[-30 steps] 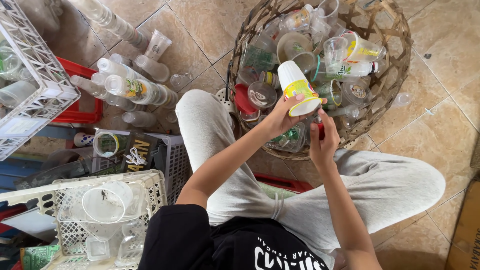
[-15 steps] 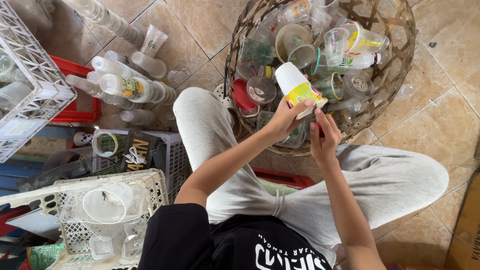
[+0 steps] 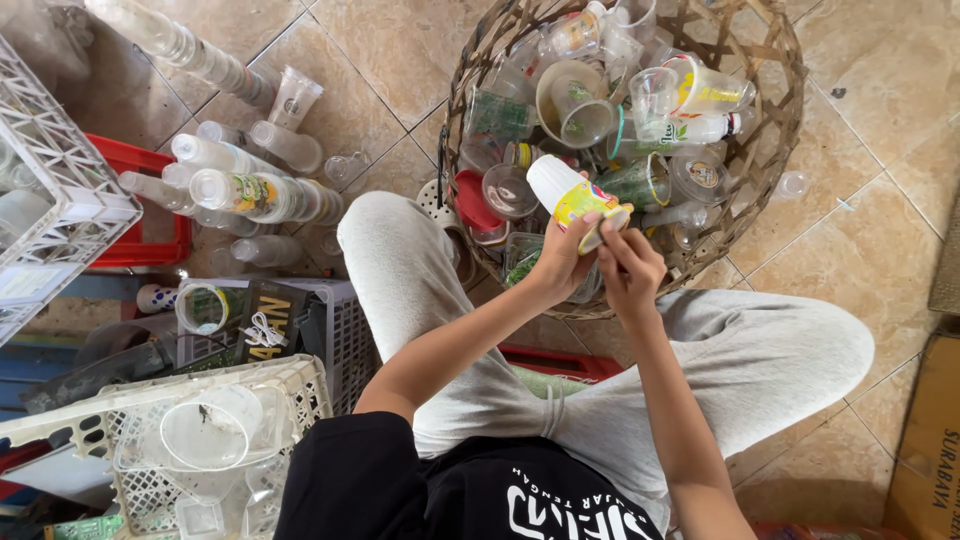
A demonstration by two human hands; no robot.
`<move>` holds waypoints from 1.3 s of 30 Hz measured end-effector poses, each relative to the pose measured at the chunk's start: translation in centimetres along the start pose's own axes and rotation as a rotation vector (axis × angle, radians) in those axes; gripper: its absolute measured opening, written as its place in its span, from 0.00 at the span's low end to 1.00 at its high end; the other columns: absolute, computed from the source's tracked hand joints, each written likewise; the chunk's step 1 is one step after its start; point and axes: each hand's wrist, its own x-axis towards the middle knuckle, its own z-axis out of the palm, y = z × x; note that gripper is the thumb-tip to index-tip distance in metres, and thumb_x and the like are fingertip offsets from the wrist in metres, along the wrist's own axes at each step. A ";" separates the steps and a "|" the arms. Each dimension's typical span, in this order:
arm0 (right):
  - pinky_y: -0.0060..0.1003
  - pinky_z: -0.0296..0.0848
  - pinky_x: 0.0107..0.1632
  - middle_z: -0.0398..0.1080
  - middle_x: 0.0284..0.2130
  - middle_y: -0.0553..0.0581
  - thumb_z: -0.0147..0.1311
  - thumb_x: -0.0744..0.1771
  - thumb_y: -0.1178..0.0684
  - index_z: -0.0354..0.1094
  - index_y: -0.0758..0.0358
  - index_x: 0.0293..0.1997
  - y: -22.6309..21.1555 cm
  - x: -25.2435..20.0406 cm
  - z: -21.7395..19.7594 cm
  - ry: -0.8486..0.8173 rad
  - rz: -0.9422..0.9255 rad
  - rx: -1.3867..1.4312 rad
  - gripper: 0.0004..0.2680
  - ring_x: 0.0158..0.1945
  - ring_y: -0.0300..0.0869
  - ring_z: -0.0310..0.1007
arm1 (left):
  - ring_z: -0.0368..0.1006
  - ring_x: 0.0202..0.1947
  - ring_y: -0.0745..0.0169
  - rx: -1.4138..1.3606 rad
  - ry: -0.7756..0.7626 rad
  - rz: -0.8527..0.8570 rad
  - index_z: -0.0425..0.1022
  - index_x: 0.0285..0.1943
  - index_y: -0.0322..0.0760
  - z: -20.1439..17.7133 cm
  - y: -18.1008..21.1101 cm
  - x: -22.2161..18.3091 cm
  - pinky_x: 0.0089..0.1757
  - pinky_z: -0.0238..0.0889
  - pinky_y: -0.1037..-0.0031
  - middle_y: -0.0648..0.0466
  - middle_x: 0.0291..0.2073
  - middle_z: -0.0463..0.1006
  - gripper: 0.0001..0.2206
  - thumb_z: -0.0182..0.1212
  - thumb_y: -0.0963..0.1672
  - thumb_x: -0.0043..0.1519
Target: The person sits on the floor and uses a red utility knife to cut the label and rim off a white plastic cup. They rotate the cup while cutting around its circumference, then trim the top edge and remove the label strip.
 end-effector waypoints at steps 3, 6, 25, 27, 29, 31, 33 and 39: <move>0.35 0.56 0.17 0.74 0.28 0.59 0.59 0.69 0.61 0.79 0.71 0.54 0.3 0.1 0.2 -0.001 0.006 0.065 0.10 0.13 0.42 0.56 | 0.74 0.43 0.62 0.002 0.009 -0.019 0.59 0.56 0.39 0.3 0.8 -0.2 0.44 0.75 0.66 0.53 0.41 0.71 0.26 0.74 0.47 0.57; 0.36 0.55 0.17 0.74 0.27 0.59 0.58 0.69 0.59 0.79 0.71 0.53 0.9 0.3 0.0 -0.038 0.028 0.117 0.09 0.13 0.43 0.56 | 0.74 0.42 0.63 -0.016 0.006 -0.018 0.59 0.56 0.39 -0.5 0.0 0.6 0.43 0.75 0.66 0.53 0.42 0.71 0.26 0.74 0.47 0.58; 0.34 0.53 0.16 0.73 0.26 0.64 0.56 0.70 0.60 0.78 0.75 0.55 1.1 1.1 3.2 0.078 0.065 0.110 0.10 0.13 0.38 0.47 | 0.73 0.42 0.64 0.020 0.047 -0.006 0.58 0.59 0.38 -0.3 1.2 2.2 0.43 0.74 0.68 0.51 0.43 0.70 0.25 0.71 0.45 0.60; 0.34 0.52 0.16 0.72 0.25 0.62 0.56 0.70 0.60 0.78 0.73 0.56 1.4 1.3 3.4 0.072 0.081 0.113 0.10 0.12 0.38 0.48 | 0.74 0.43 0.63 -0.044 0.070 0.019 0.58 0.59 0.38 0.0 1.1 2.4 0.43 0.75 0.69 0.51 0.44 0.70 0.26 0.72 0.44 0.58; 0.33 0.52 0.17 0.72 0.24 0.61 0.56 0.70 0.59 0.77 0.72 0.57 1.6 0.9 3.6 0.076 0.100 0.125 0.11 0.13 0.35 0.49 | 0.74 0.43 0.64 -0.034 0.066 0.013 0.58 0.58 0.39 0.0 1.3 2.5 0.42 0.75 0.69 0.52 0.44 0.71 0.26 0.72 0.45 0.58; 0.31 0.52 0.17 0.72 0.24 0.60 0.55 0.70 0.59 0.76 0.71 0.58 1.9 0.4 3.9 0.081 0.119 0.138 0.11 0.13 0.32 0.50 | 0.74 0.42 0.64 -0.023 0.064 0.007 0.58 0.58 0.39 -0.2 1.2 2.9 0.42 0.75 0.69 0.52 0.44 0.71 0.26 0.73 0.45 0.58; 0.35 0.56 0.18 0.70 0.22 0.61 0.58 0.69 0.60 0.76 0.72 0.57 2.0 -0.2 4.1 0.091 0.179 0.118 0.11 0.12 0.40 0.57 | 0.76 0.39 0.61 -0.065 0.041 0.035 0.58 0.58 0.39 -0.6 0.8 3.4 0.40 0.76 0.67 0.50 0.43 0.73 0.26 0.73 0.44 0.58; 0.31 0.59 0.21 0.69 0.19 0.58 0.48 0.73 0.57 0.68 0.77 0.63 4.1 -1.6 4.6 0.195 0.275 0.303 0.13 0.18 0.33 0.61 | 0.78 0.38 0.53 -0.026 -0.070 0.028 0.60 0.58 0.39 -3.9 -1.6 4.4 0.38 0.79 0.63 0.42 0.42 0.77 0.29 0.77 0.42 0.53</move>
